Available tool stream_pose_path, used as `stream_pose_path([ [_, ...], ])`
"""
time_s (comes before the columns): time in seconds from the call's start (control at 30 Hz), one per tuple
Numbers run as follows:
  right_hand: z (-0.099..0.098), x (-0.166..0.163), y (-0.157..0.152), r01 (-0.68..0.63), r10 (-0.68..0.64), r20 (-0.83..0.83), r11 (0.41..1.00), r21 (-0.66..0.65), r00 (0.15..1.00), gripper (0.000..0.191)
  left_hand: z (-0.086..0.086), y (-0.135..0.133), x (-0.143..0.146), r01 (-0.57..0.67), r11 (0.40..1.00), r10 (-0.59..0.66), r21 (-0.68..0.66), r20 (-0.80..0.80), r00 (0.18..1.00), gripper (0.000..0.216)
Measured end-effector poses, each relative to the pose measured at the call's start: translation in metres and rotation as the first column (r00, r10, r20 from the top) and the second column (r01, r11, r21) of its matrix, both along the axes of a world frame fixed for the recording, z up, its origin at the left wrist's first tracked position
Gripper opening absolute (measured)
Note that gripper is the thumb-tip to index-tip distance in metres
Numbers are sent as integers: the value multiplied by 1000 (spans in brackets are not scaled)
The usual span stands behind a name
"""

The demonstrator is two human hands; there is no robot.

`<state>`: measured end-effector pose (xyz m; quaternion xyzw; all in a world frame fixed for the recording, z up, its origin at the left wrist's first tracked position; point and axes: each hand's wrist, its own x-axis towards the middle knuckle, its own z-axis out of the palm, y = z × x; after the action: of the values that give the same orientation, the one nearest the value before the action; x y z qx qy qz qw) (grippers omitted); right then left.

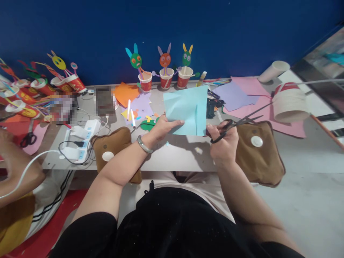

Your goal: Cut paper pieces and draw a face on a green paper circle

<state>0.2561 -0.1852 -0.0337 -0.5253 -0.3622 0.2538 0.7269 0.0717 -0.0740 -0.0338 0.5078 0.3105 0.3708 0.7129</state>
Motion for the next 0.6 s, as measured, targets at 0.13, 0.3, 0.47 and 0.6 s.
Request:
stream_pose_path([
  [0.13,7,6,5,-48,48,16,999,9,999,62,5,-2,0,38,998,-38,-43,9,999,58],
  [0.3,11,5,8,-82,82,39,997,4,996,62,12,-2,-2,33,998,-33,-48,4,999,60],
  [0.47,11,1,11,5,-7,54,999,44,998,60,16,-5,-2,13,999,-10,-47,64,998,56],
  [0.6,4,4,16,29,-36,72,995,94,997,60,20,-12,-3,110,994,-109,-1,139,984,59],
])
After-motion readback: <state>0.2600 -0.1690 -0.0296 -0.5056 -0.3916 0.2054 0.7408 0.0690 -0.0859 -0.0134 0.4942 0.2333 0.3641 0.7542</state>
